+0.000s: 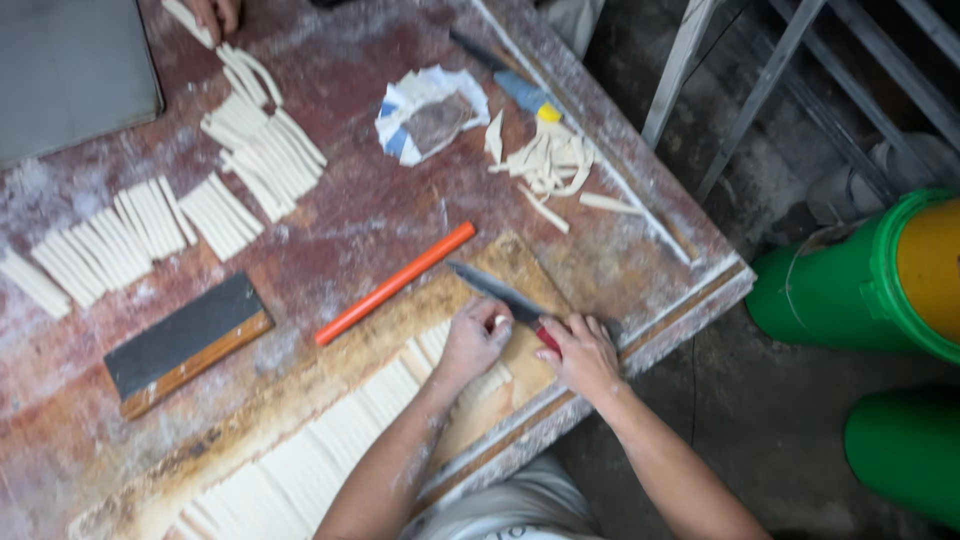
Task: The person places a rectangular sheet of dough onto a wooden board, rolls it flat using a cylindrical tool, and then uses a knife to cut the dough into long, uniform strips.
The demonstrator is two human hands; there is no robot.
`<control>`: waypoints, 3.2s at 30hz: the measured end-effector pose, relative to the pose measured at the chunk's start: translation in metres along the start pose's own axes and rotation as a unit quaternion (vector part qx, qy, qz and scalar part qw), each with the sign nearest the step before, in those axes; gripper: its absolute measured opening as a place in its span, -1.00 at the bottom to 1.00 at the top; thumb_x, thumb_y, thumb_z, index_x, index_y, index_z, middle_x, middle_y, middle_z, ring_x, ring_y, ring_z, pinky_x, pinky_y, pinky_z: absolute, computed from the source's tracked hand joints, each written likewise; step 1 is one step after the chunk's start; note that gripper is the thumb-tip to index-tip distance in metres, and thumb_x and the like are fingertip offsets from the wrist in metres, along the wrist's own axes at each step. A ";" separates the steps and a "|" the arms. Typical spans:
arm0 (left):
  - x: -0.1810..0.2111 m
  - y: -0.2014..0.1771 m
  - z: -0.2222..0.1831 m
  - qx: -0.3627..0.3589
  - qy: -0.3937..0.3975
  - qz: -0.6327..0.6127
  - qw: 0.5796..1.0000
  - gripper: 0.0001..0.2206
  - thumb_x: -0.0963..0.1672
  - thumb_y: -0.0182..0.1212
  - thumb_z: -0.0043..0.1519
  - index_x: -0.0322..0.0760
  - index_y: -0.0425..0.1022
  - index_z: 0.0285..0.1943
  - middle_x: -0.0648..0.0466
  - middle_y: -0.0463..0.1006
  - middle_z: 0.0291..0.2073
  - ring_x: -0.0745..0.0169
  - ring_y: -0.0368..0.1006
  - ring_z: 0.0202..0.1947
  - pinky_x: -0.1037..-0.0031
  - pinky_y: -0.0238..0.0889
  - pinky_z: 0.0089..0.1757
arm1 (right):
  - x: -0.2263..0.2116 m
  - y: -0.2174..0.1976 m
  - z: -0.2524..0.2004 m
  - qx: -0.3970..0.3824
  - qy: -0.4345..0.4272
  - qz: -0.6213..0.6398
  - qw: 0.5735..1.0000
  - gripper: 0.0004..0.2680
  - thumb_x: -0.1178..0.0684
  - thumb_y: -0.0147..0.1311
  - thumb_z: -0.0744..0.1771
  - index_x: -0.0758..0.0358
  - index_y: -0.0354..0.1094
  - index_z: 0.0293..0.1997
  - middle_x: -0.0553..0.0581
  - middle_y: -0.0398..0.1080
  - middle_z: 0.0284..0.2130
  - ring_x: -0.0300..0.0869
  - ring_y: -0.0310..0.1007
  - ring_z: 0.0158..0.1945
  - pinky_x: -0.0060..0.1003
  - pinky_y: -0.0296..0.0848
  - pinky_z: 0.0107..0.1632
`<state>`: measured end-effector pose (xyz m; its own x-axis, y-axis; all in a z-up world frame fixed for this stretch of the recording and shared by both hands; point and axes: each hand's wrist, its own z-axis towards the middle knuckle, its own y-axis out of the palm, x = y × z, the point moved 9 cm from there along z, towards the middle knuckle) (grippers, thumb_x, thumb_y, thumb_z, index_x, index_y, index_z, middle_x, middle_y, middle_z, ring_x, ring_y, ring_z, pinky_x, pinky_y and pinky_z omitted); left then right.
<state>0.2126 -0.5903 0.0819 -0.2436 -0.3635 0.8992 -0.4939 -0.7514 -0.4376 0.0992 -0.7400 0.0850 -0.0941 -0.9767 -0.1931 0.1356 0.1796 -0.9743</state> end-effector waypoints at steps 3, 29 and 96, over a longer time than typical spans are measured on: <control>-0.012 0.025 0.030 -0.007 -0.003 0.017 1.000 -0.95 -0.12 0.26 0.13 -0.14 0.54 -0.33 -0.13 0.48 -0.43 -0.27 0.52 -0.28 0.09 0.39 -0.20 | 0.020 -0.003 0.016 0.047 0.008 0.034 0.998 -0.65 -0.26 0.21 0.23 -0.07 0.44 0.07 0.08 0.32 -0.13 0.04 0.40 -0.10 -0.07 0.47 -0.11; -0.137 -0.284 -0.220 0.374 -0.098 0.077 0.919 -0.87 -0.13 0.21 0.22 -0.14 0.61 -0.11 0.02 0.56 -0.21 -0.11 0.58 -0.03 0.23 0.44 0.02 | -0.448 0.124 0.139 -0.169 -0.326 0.053 0.929 -0.72 -0.03 0.00 0.29 0.04 0.36 0.12 0.19 0.24 0.11 0.13 0.28 0.22 0.05 0.36 0.18; -0.013 -0.017 -0.348 -0.061 0.069 0.319 0.943 -0.10 0.26 0.38 -0.08 0.13 0.23 0.49 -0.15 0.17 0.45 -0.43 -0.02 0.48 -0.28 -0.10 0.30 | -0.144 0.104 -0.218 -0.050 0.457 0.713 0.530 -0.65 0.10 0.16 0.34 0.49 0.06 0.11 0.43 0.32 -0.31 0.23 0.55 -0.47 0.15 0.66 -0.39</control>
<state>-0.0667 -0.3811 0.0761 -0.6261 -0.6381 0.4481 -0.3015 -0.3319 -0.8938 -0.0885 -0.5548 -0.0134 -0.4107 0.6159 -0.6724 0.6622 0.7084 0.2444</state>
